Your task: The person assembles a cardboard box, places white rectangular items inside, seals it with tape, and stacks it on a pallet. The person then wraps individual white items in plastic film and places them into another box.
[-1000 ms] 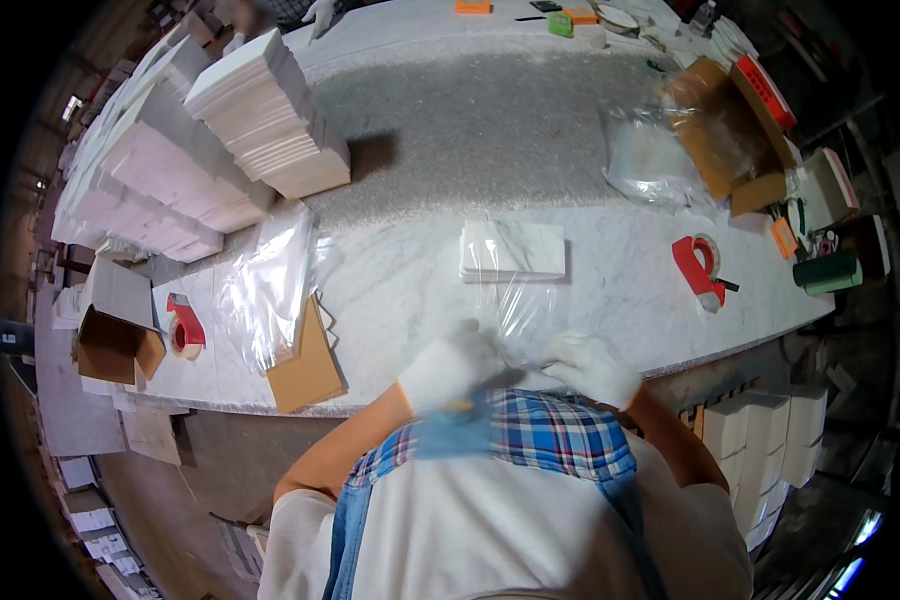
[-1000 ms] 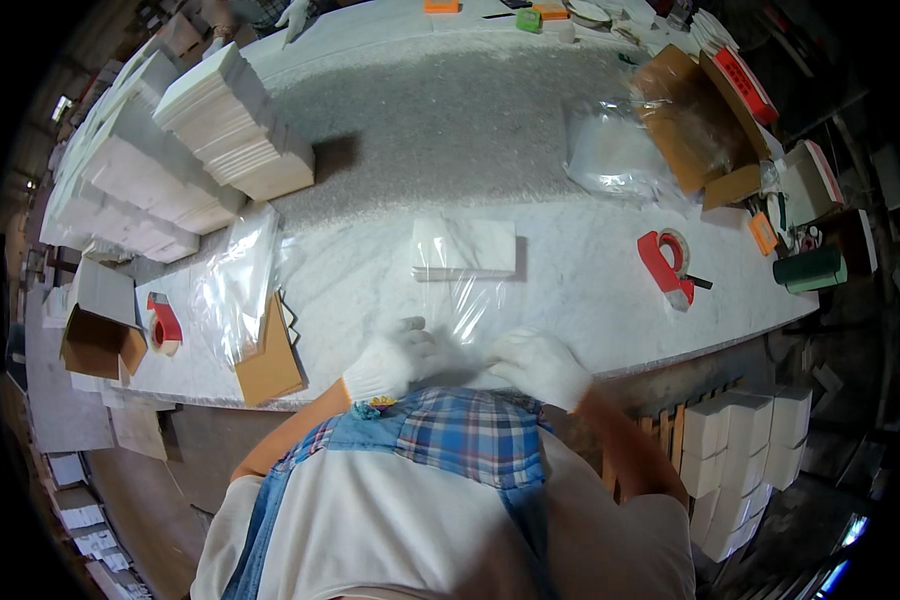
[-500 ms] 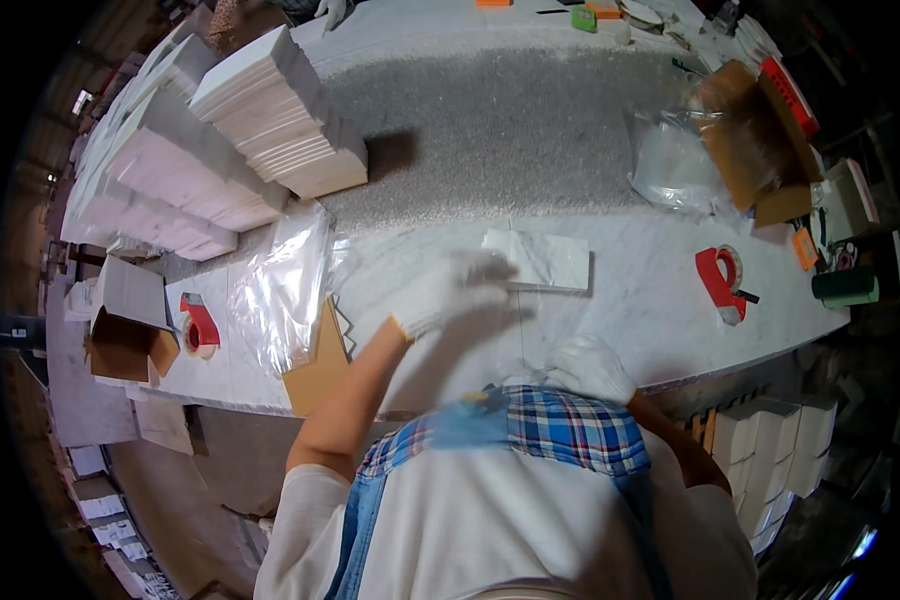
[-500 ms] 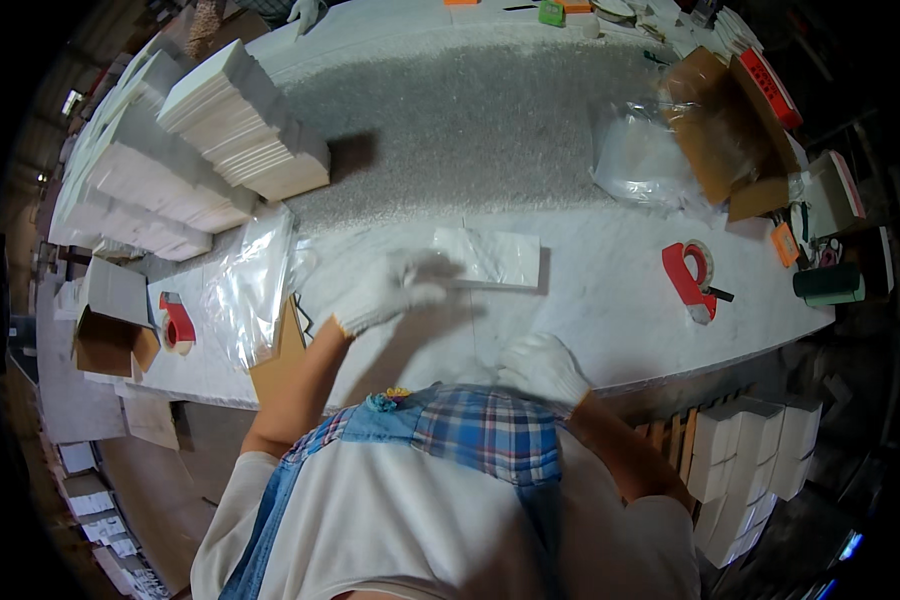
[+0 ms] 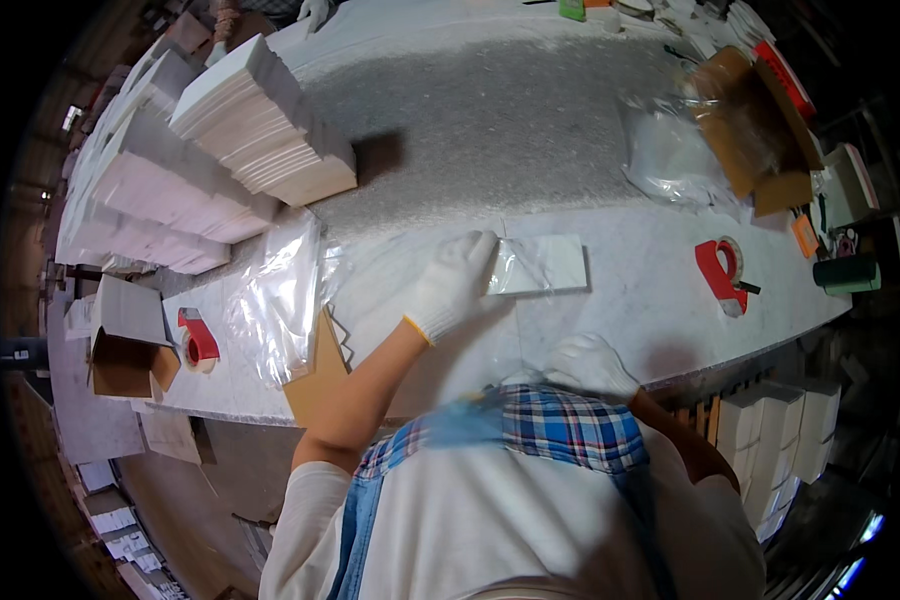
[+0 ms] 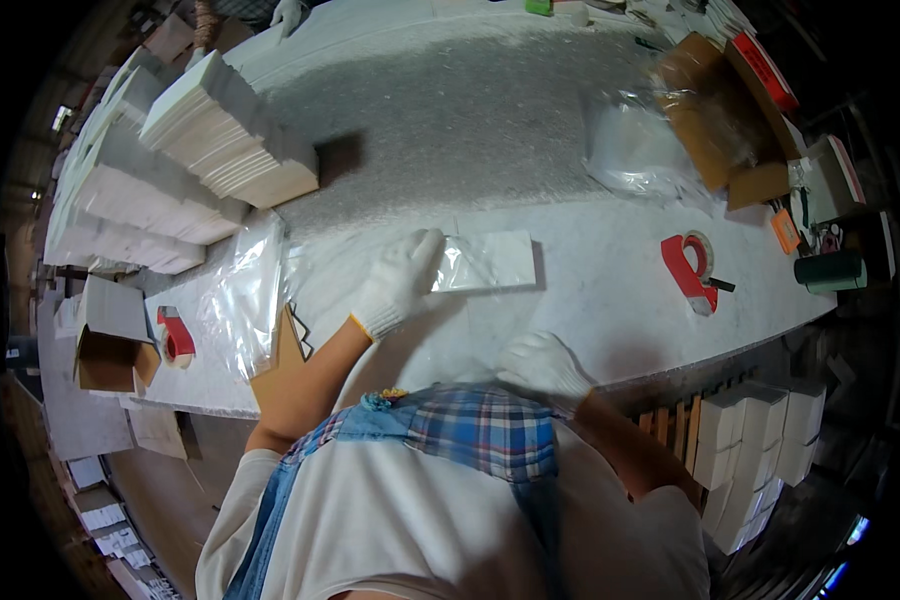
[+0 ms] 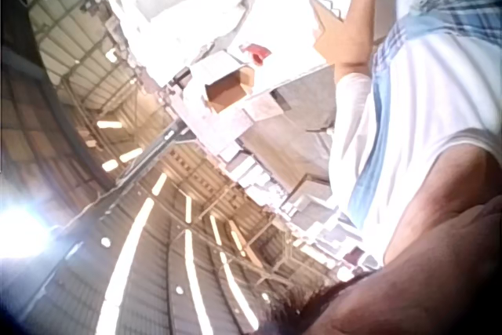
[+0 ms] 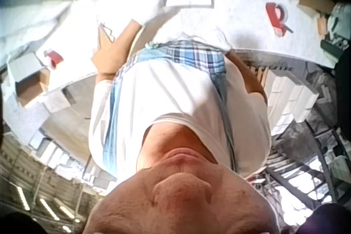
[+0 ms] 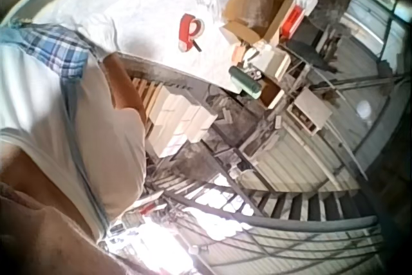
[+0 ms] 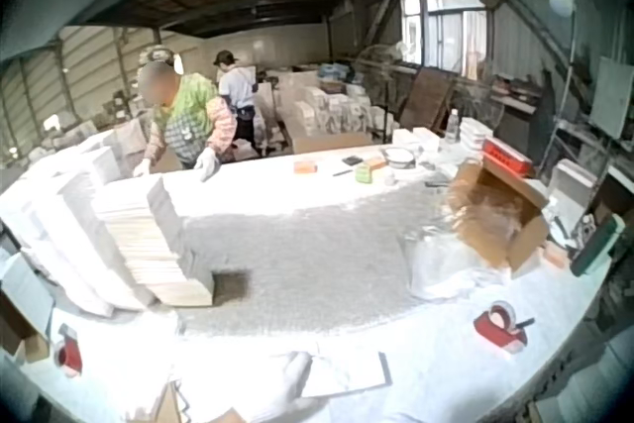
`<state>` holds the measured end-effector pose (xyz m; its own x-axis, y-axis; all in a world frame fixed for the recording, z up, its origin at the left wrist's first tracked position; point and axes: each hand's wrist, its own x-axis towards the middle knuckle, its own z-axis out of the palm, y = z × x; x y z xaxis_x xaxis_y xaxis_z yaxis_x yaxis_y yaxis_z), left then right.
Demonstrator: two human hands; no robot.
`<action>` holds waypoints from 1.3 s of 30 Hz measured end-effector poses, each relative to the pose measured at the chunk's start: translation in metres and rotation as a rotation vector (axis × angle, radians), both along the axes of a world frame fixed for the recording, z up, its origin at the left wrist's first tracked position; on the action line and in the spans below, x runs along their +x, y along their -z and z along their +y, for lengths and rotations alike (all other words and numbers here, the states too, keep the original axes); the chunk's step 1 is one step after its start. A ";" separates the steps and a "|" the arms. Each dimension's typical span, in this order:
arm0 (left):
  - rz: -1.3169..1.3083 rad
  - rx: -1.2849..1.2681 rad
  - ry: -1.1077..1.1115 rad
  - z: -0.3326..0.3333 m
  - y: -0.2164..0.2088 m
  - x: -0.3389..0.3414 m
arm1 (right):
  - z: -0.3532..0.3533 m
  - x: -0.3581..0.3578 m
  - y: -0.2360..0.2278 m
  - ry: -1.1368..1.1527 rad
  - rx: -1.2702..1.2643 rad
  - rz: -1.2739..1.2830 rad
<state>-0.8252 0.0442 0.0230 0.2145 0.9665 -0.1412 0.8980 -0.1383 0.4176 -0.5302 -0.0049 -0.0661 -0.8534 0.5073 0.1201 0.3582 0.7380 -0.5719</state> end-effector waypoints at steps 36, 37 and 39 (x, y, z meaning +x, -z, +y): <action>0.588 0.327 -0.188 0.144 -0.269 -0.281 | -0.013 0.009 0.011 0.035 0.016 -0.110; 0.606 0.356 -0.193 0.139 -0.269 -0.258 | -0.013 0.010 0.016 0.043 0.025 -0.104; 0.623 0.520 -0.132 0.128 -0.248 -0.222 | -0.014 0.011 0.033 0.047 0.049 -0.070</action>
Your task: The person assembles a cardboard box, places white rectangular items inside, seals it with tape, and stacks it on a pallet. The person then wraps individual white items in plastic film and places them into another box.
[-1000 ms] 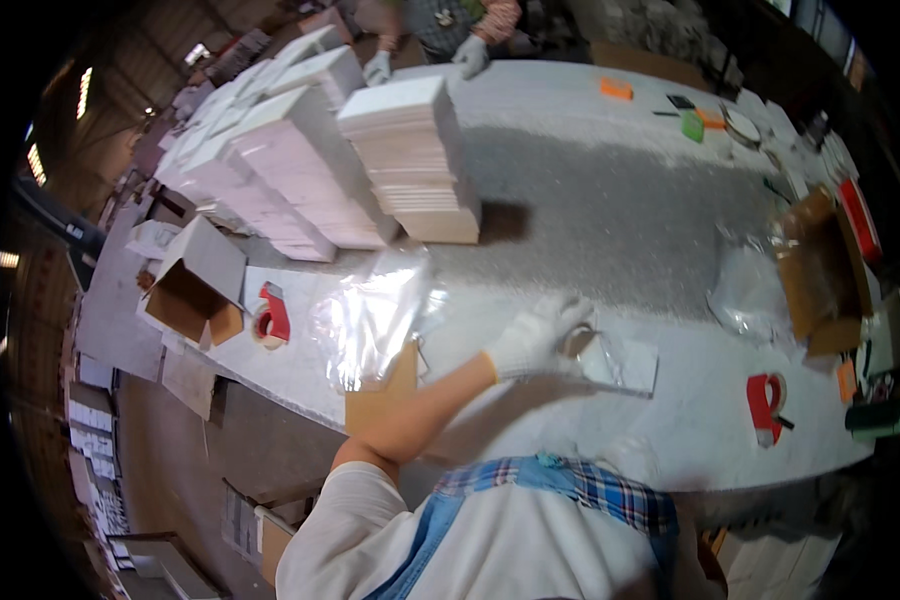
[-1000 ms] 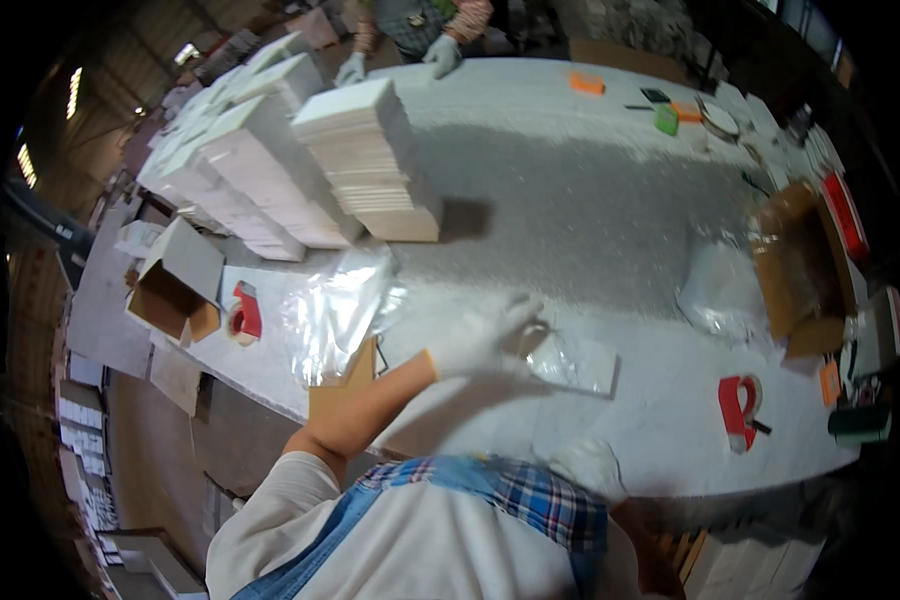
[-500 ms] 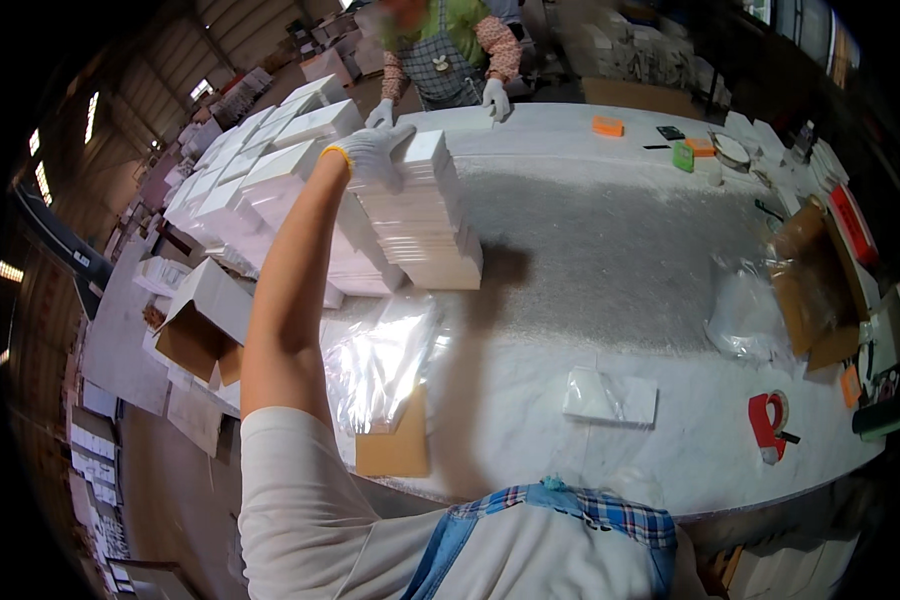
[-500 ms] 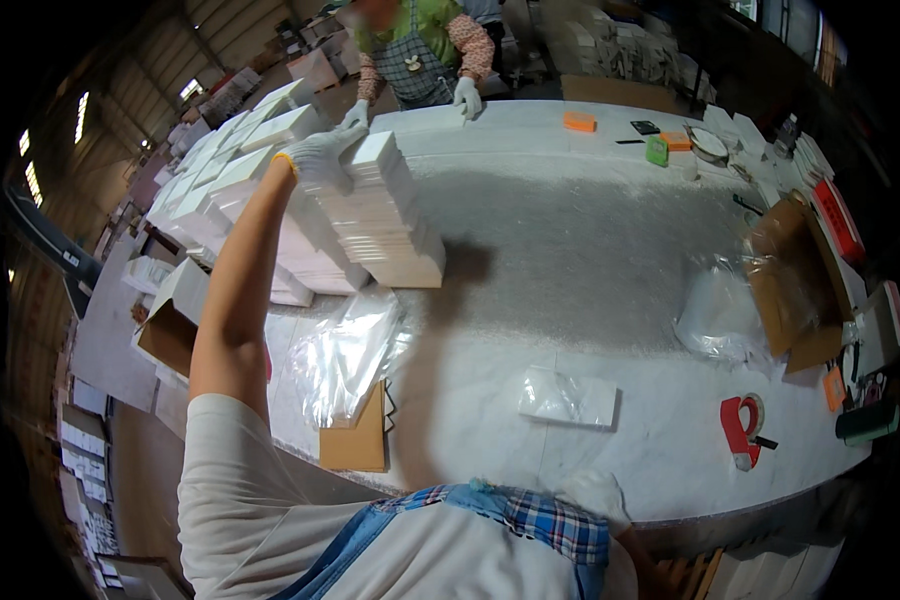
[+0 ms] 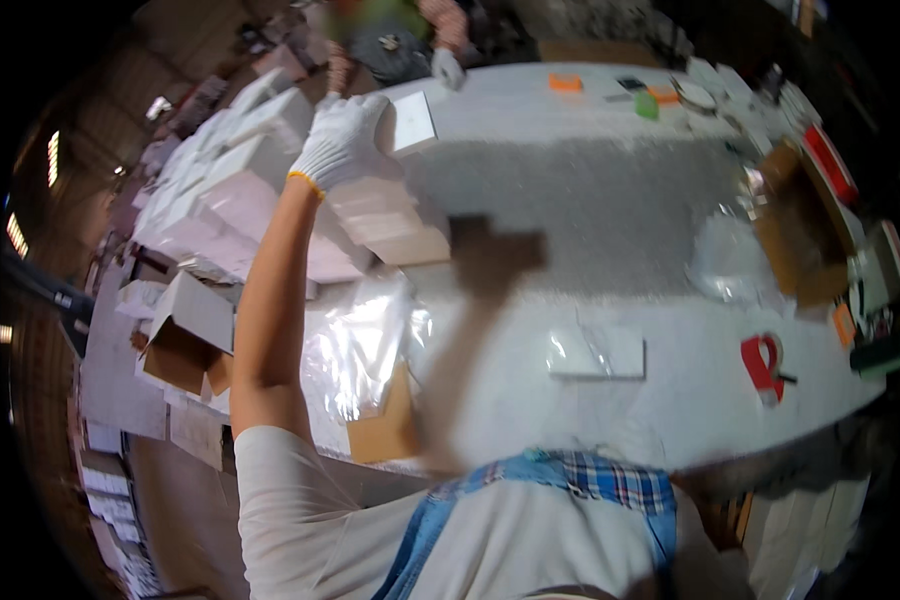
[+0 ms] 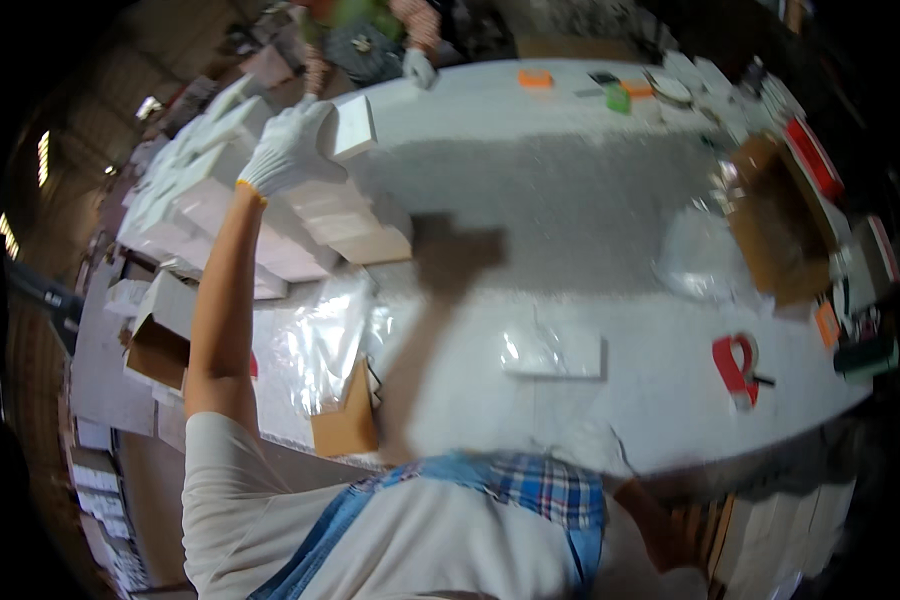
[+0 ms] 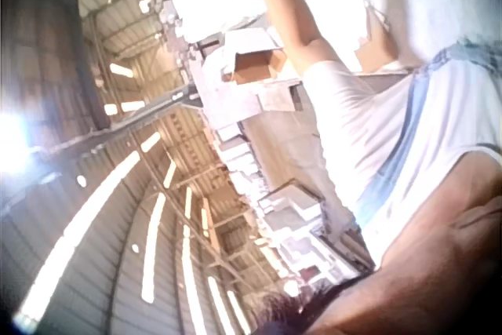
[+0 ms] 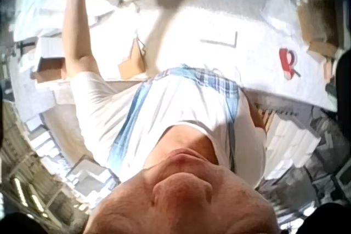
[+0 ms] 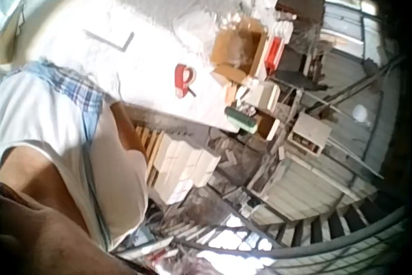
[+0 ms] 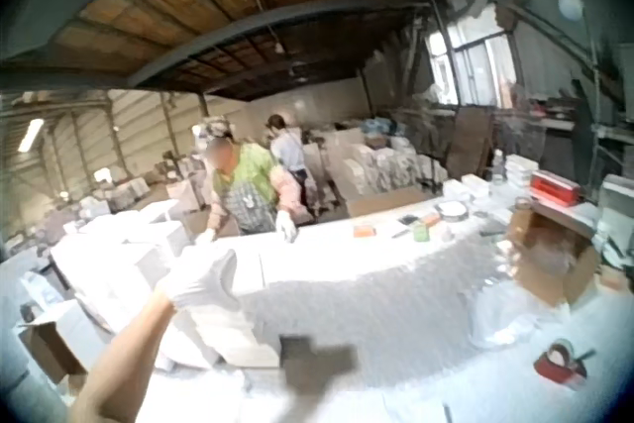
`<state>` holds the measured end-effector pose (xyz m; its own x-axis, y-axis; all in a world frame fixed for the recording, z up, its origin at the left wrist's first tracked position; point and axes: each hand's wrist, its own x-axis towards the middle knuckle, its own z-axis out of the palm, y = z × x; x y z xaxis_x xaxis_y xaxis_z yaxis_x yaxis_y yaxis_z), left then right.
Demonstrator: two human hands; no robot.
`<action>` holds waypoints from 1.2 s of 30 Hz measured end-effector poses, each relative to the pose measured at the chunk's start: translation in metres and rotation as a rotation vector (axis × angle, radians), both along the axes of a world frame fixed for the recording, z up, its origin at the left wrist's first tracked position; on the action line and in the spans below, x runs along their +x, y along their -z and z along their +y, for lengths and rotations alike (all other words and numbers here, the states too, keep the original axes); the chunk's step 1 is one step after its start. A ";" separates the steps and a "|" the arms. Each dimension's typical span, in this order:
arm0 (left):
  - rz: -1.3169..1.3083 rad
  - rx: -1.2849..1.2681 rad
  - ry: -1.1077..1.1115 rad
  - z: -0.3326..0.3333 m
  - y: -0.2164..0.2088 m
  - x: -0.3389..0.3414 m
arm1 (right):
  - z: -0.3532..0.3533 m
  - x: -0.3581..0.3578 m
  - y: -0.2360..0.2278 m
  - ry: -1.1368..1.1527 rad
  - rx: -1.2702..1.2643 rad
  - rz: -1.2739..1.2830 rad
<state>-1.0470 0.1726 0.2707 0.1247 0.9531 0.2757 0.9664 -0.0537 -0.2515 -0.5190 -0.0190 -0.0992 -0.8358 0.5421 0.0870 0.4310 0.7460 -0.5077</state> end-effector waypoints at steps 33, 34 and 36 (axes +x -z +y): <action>-0.624 -0.281 0.329 -0.122 0.227 0.247 | 0.012 -0.011 -0.118 0.128 -0.505 -0.055; -0.671 -0.188 0.383 -0.122 0.234 0.240 | 0.014 -0.011 -0.141 0.172 -0.580 -0.058; -0.759 -0.066 0.405 -0.131 0.244 0.217 | 0.017 -0.005 -0.155 0.220 -0.572 0.117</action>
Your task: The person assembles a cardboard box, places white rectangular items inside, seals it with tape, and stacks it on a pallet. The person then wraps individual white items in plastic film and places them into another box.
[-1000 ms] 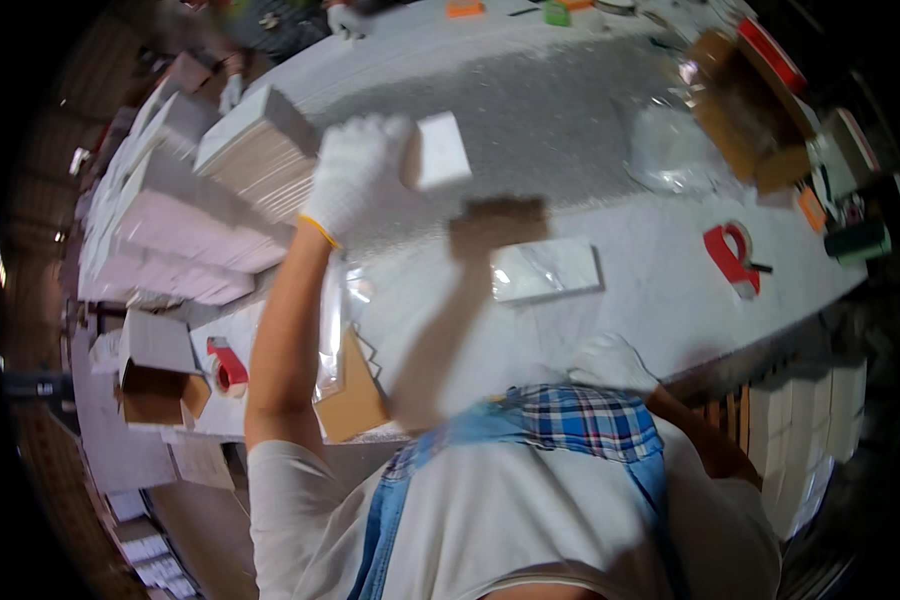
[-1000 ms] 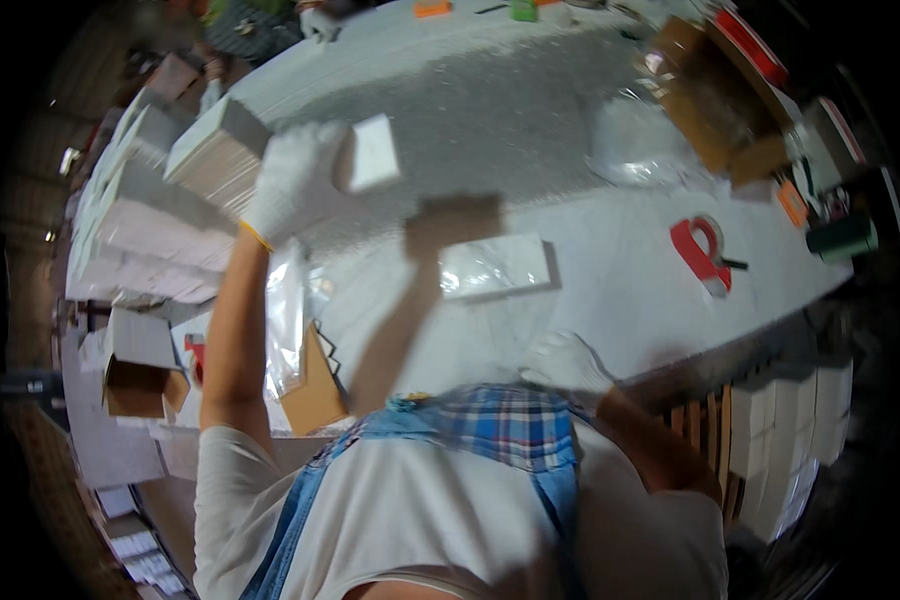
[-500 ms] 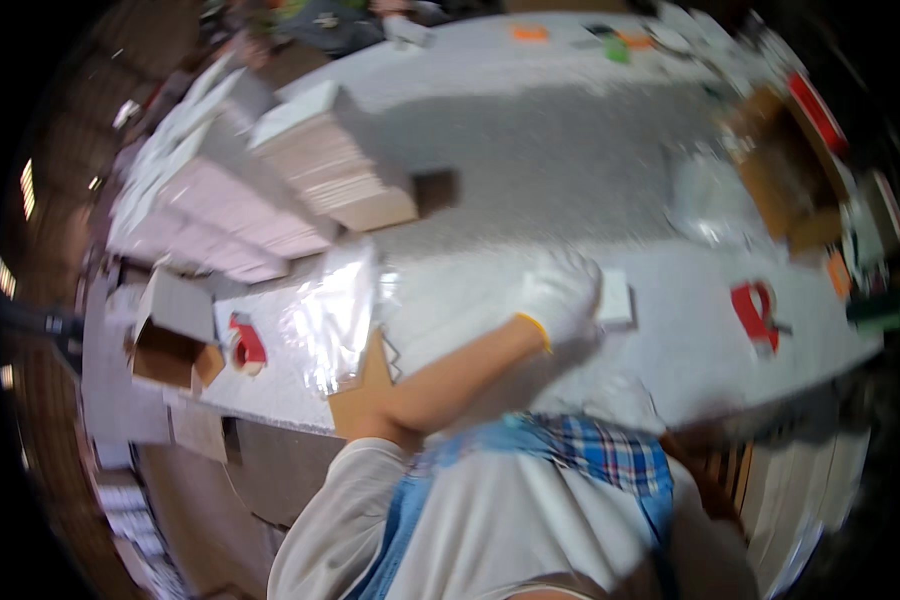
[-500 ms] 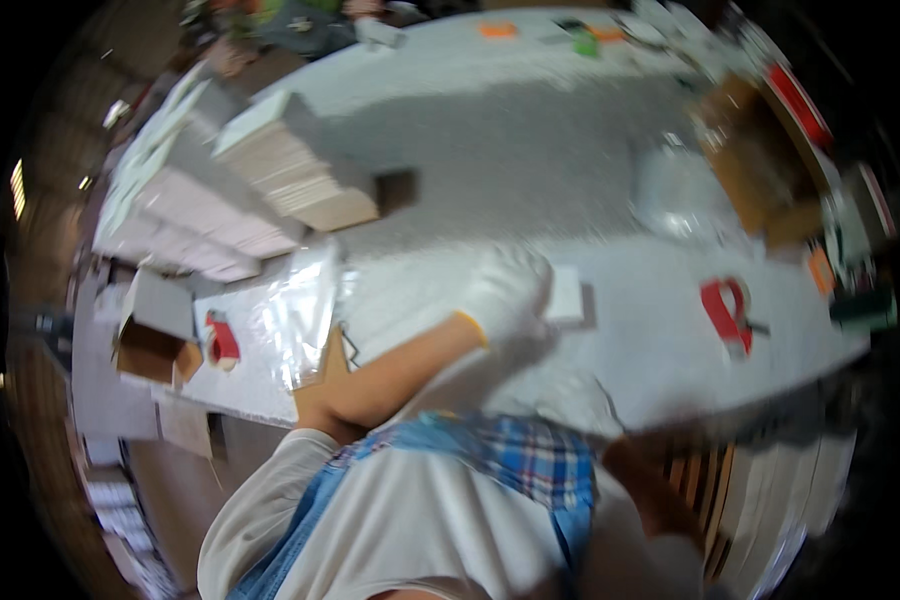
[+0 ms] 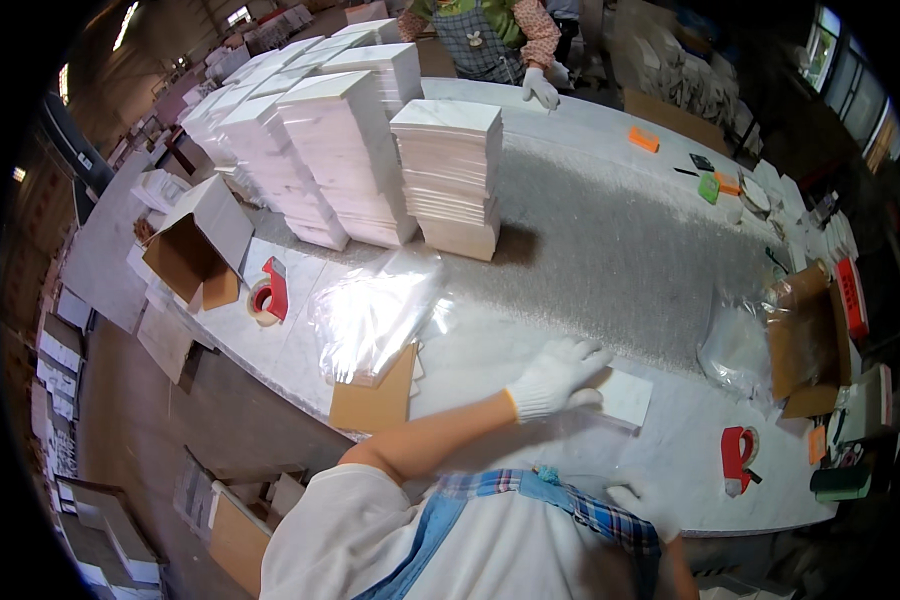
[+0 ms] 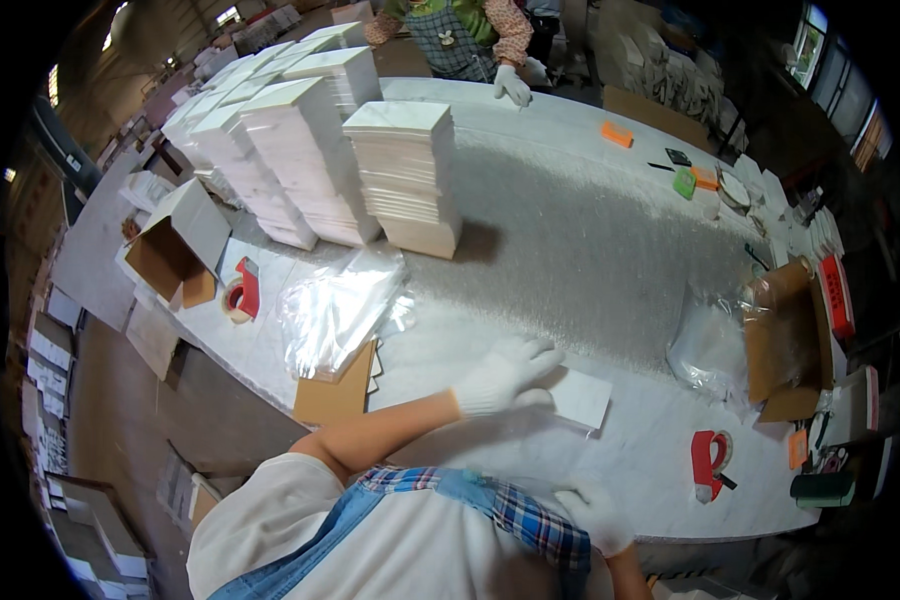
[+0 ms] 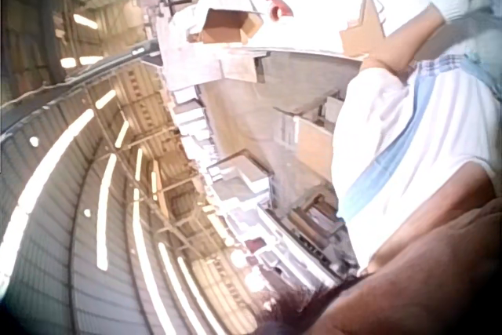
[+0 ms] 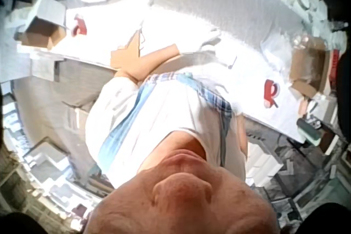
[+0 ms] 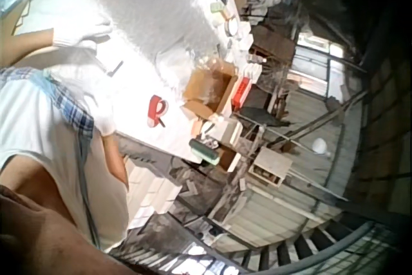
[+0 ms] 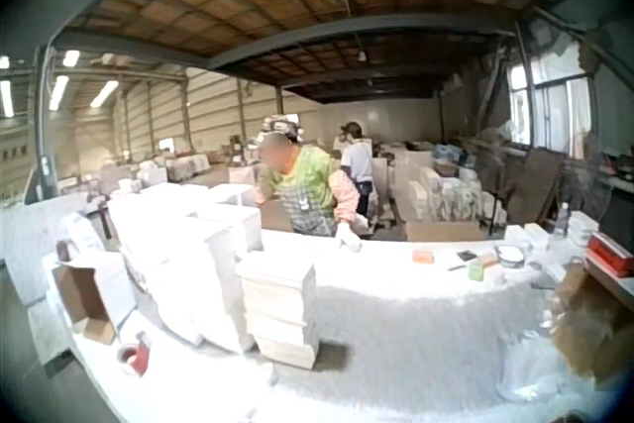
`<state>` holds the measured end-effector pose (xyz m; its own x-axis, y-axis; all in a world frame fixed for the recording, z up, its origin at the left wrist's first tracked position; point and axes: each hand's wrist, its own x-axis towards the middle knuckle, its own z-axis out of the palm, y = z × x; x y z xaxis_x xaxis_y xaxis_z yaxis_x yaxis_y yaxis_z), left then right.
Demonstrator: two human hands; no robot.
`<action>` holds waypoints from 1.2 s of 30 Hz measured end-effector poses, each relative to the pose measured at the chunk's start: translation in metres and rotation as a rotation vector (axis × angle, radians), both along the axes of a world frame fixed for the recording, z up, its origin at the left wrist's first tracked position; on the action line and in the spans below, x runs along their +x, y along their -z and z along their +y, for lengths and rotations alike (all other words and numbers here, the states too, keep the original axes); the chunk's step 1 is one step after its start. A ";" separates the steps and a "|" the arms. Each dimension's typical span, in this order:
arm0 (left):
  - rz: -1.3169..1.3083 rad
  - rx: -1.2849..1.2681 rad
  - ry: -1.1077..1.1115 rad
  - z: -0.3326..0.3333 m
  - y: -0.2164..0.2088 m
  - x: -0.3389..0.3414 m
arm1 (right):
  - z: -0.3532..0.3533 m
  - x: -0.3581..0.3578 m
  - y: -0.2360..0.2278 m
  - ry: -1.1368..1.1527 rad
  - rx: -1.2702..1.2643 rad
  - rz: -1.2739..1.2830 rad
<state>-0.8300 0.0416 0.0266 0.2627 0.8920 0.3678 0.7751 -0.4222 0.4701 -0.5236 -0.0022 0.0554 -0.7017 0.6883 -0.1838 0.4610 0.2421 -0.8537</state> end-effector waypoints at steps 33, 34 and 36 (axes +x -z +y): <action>-0.057 0.210 -0.526 0.066 -0.020 -0.079 | 0.218 -0.074 0.107 0.198 -0.434 -0.078; 0.043 0.273 -0.520 0.069 -0.058 -0.102 | 0.216 -0.073 0.106 0.201 -0.420 -0.080; 0.192 0.469 -0.513 0.073 -0.114 -0.154 | 0.217 -0.072 0.109 0.193 -0.420 -0.073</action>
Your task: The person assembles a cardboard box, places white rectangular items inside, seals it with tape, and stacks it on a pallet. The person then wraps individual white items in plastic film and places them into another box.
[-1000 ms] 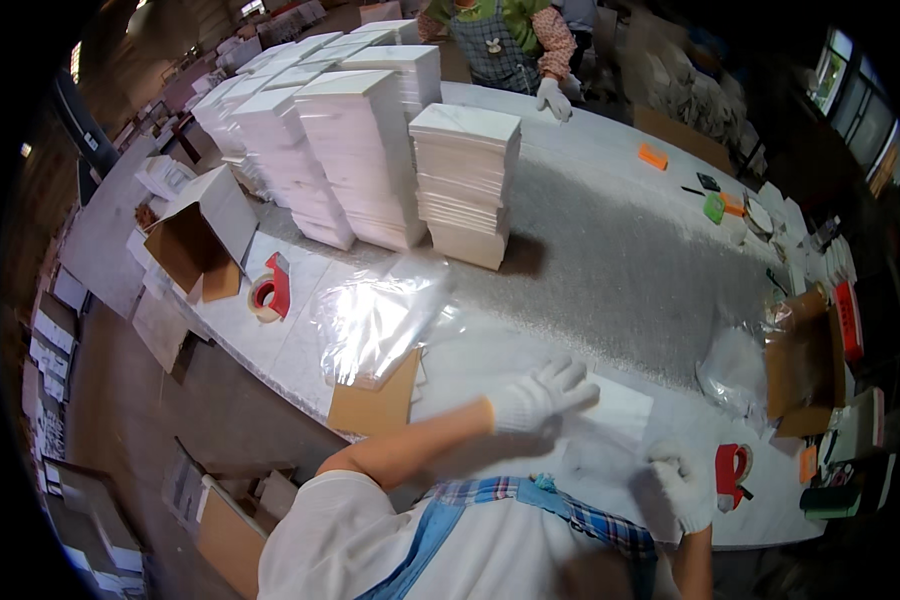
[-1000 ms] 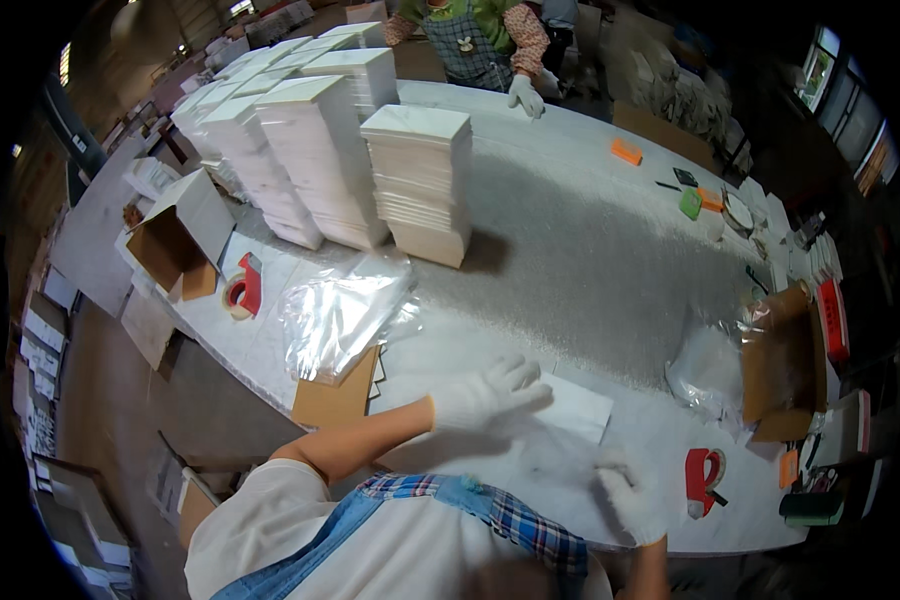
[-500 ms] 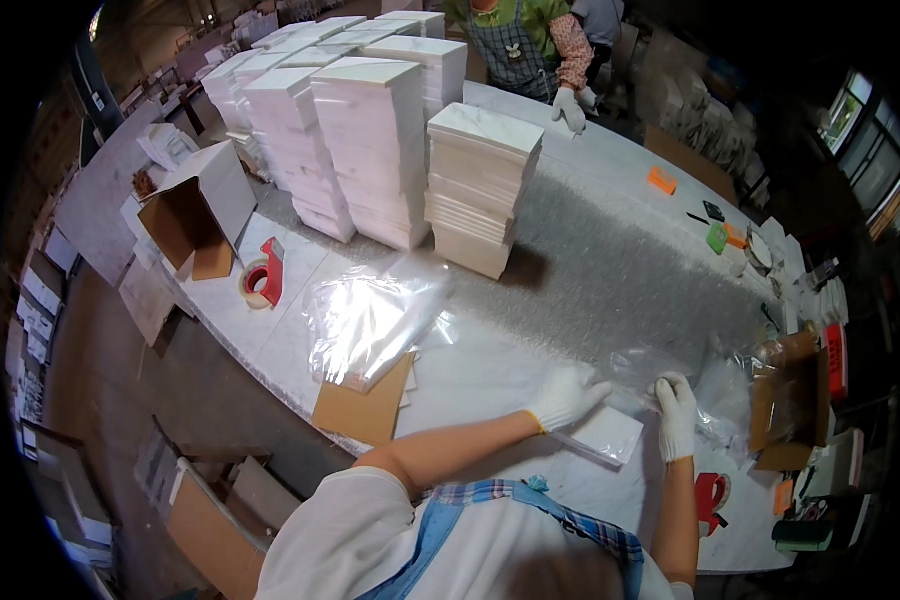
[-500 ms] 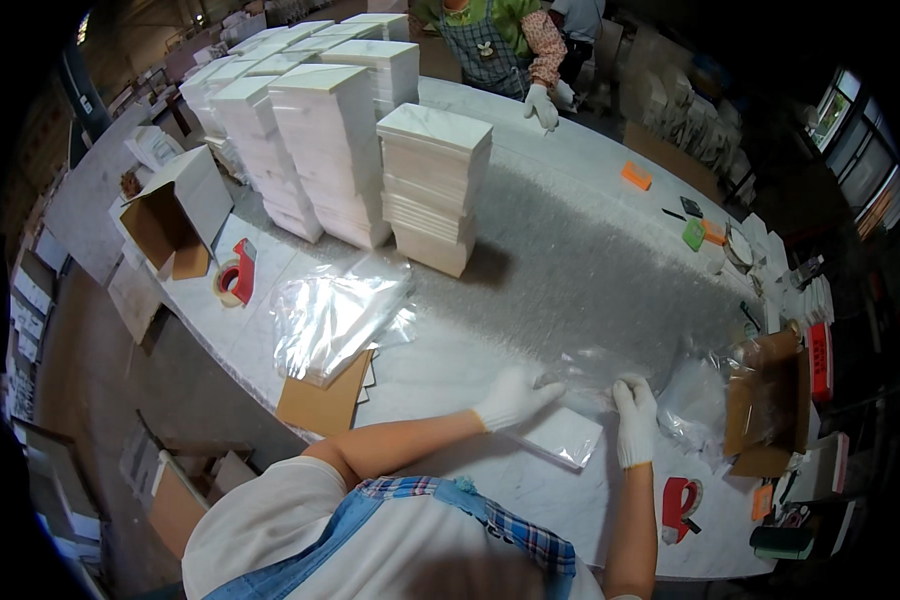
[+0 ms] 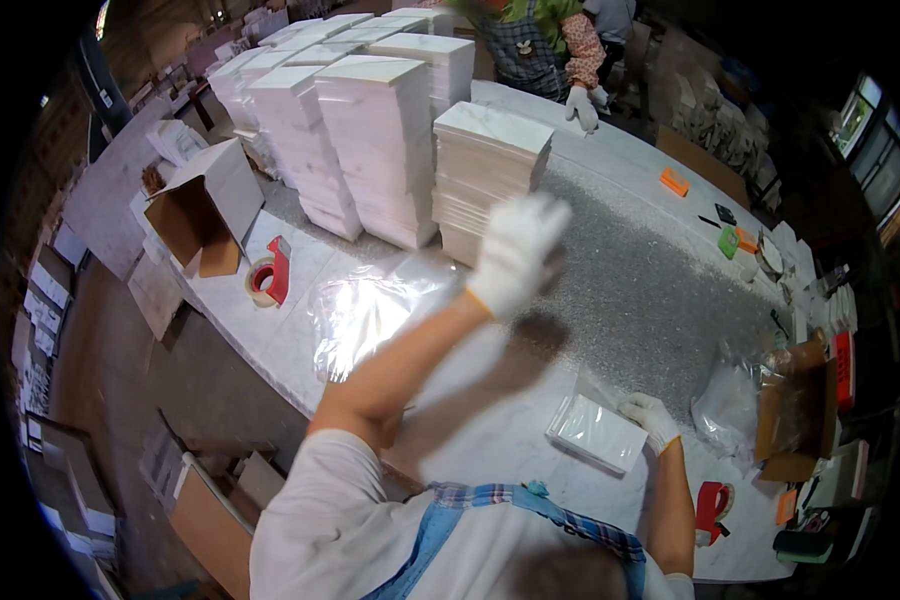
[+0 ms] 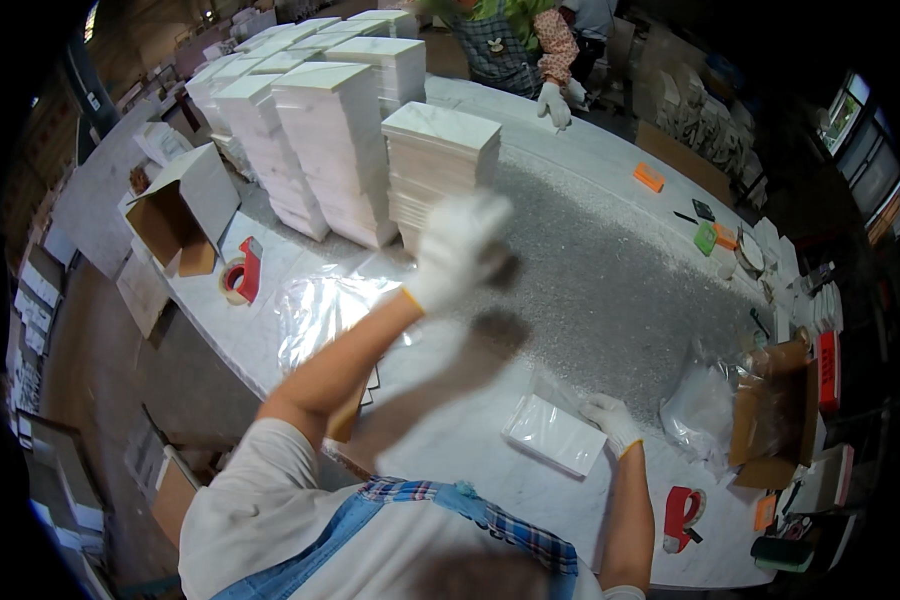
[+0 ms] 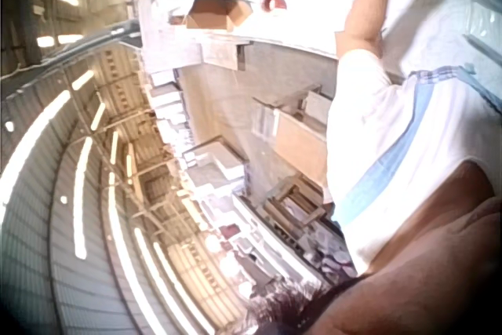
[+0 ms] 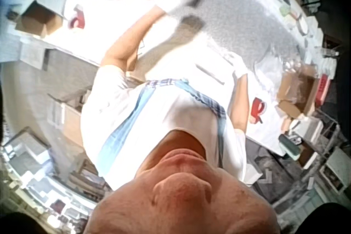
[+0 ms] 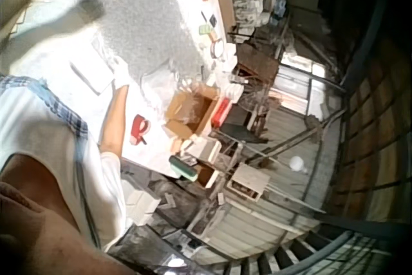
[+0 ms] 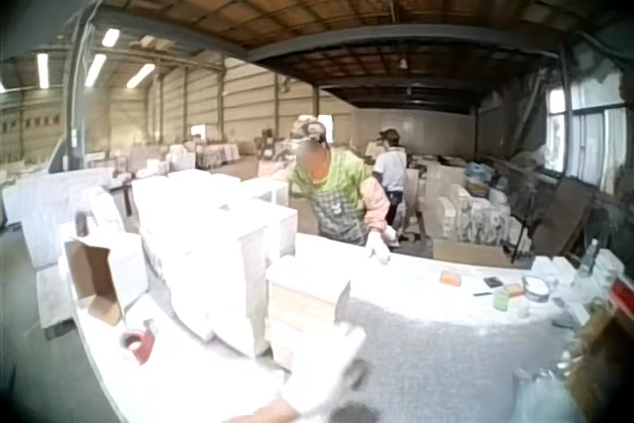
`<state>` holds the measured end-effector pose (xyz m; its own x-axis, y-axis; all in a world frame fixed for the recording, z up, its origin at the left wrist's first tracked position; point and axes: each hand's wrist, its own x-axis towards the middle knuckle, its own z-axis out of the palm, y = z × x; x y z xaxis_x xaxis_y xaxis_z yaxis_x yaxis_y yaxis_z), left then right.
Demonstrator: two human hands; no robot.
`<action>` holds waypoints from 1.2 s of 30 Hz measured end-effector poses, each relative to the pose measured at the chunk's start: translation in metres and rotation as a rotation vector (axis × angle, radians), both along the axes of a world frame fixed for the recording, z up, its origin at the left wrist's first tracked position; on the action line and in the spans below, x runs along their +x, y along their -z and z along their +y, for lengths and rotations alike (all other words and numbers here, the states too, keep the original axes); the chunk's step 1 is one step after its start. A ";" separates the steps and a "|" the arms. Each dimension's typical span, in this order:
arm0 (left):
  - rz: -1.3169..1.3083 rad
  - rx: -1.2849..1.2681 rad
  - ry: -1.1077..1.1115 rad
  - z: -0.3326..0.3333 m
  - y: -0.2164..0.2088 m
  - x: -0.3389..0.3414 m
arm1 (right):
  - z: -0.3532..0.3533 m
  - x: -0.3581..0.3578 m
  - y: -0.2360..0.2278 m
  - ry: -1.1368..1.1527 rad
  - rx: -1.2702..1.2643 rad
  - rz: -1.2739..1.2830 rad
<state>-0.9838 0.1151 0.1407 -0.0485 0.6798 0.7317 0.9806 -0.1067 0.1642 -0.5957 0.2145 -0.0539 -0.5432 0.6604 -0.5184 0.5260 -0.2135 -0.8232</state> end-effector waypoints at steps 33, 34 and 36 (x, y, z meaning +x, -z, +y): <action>0.357 -0.490 -0.006 0.030 -0.109 -0.060 | -0.003 0.008 0.008 0.054 0.037 0.062; 0.334 -0.457 0.037 0.023 -0.096 -0.046 | 0.001 0.010 0.019 0.017 0.040 0.096; 0.267 -0.413 0.152 0.016 -0.062 -0.016 | -0.001 0.013 0.022 0.015 0.019 0.173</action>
<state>-0.9995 0.1315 0.2030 0.2254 0.8997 0.3738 0.9725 -0.2307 -0.0314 -0.5829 0.2133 -0.0759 -0.6132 0.6779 -0.4055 0.3727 -0.2043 -0.9052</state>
